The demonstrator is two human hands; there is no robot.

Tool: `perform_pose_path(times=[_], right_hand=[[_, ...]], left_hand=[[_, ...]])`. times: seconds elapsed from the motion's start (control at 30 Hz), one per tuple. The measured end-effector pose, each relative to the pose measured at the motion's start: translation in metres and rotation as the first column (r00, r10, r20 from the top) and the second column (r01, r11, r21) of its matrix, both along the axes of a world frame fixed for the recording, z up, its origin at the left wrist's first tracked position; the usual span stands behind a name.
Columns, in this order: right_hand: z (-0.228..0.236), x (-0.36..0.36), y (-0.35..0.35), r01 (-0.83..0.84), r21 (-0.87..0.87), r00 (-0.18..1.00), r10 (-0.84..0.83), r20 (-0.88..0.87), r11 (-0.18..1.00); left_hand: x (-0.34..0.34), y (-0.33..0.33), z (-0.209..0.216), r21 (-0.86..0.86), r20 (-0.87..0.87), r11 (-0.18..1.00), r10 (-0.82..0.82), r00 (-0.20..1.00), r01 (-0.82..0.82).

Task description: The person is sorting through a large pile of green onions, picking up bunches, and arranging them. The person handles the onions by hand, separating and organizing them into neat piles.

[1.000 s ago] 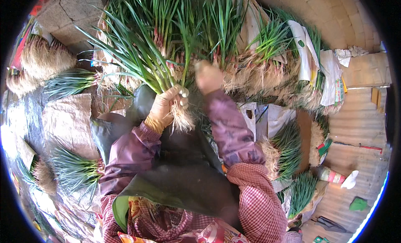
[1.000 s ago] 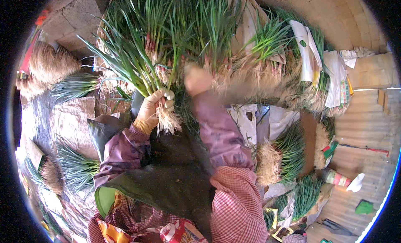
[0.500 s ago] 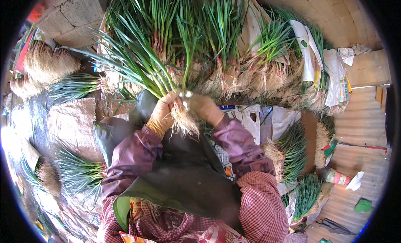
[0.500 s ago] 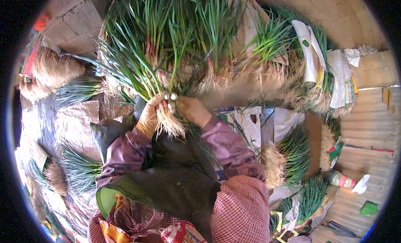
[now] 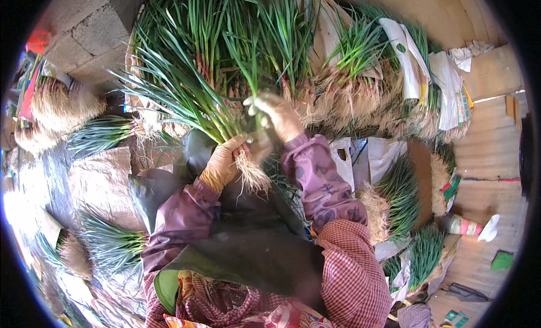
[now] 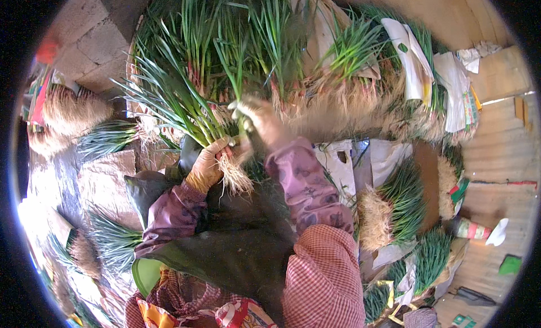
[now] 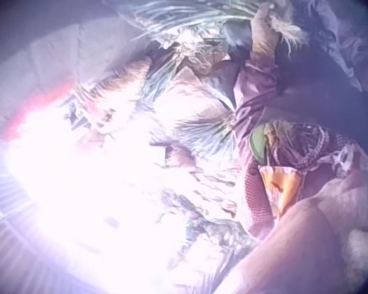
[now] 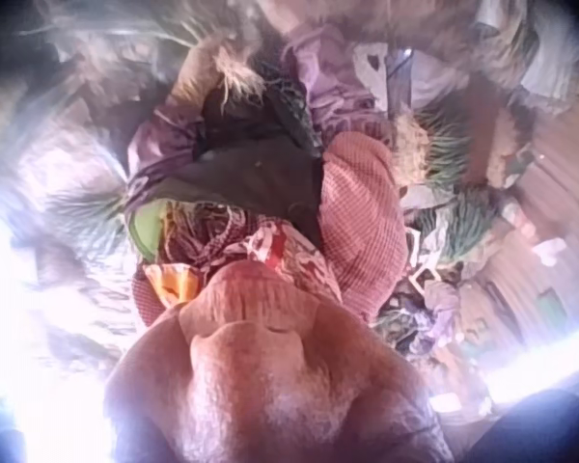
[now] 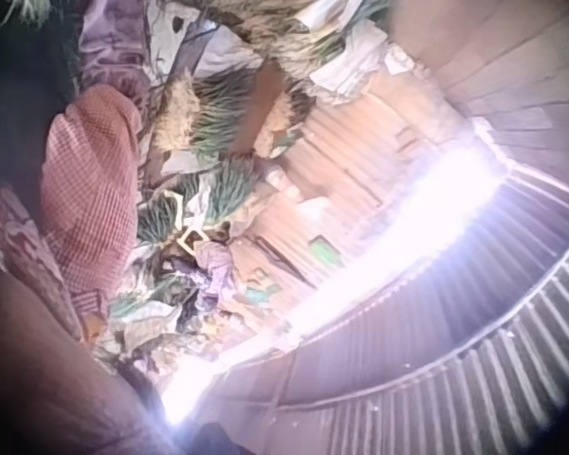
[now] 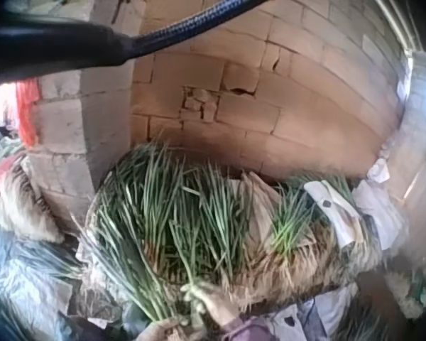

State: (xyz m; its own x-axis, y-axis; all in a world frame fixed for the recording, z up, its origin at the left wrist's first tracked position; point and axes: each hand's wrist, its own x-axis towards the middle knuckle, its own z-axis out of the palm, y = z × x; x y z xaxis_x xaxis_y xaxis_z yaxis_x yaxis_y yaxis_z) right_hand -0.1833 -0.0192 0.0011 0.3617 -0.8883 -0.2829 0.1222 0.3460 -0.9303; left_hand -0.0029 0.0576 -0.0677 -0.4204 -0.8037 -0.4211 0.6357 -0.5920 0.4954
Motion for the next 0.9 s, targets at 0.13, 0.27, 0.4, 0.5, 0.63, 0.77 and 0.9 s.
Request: perform_pose_path(times=[0.13,0.27,0.4,0.5,0.63,0.77,0.9], right_hand=[[0.038,-0.051,0.001,0.453,-0.235,0.887,-0.407,0.220,0.860],[0.078,-0.110,0.022,0.380,-0.476,0.884,-0.462,-0.065,0.793],[0.101,-0.141,0.043,0.362,-0.684,0.797,-0.591,-0.125,0.634],[0.087,-0.149,0.060,0.344,-0.548,0.747,-0.576,-0.331,0.762],[0.044,-0.148,0.075,0.236,-0.345,0.899,-0.339,-0.278,0.908],[-0.042,-0.150,0.106,-0.655,0.042,0.182,0.212,-0.960,0.754],[-0.047,-0.139,0.040,-0.488,-0.372,0.214,-0.305,-0.928,0.790]], left_hand=[[-0.012,0.000,0.048,-0.079,-0.076,0.997,0.006,0.997,-0.012],[-0.007,0.005,0.065,-0.246,-0.017,0.969,0.008,1.000,-0.012],[-0.018,0.002,0.071,-0.247,-0.052,0.969,-0.021,0.998,0.007],[-0.024,-0.006,0.062,-0.119,0.003,0.992,0.039,0.999,-0.039],[-0.025,-0.012,0.048,-0.070,-0.064,0.994,0.075,0.995,-0.079],[-0.023,-0.006,0.080,-0.230,-0.185,0.970,0.038,0.982,-0.081],[-0.034,-0.010,0.077,-0.242,-0.035,0.968,0.064,0.997,-0.071]])
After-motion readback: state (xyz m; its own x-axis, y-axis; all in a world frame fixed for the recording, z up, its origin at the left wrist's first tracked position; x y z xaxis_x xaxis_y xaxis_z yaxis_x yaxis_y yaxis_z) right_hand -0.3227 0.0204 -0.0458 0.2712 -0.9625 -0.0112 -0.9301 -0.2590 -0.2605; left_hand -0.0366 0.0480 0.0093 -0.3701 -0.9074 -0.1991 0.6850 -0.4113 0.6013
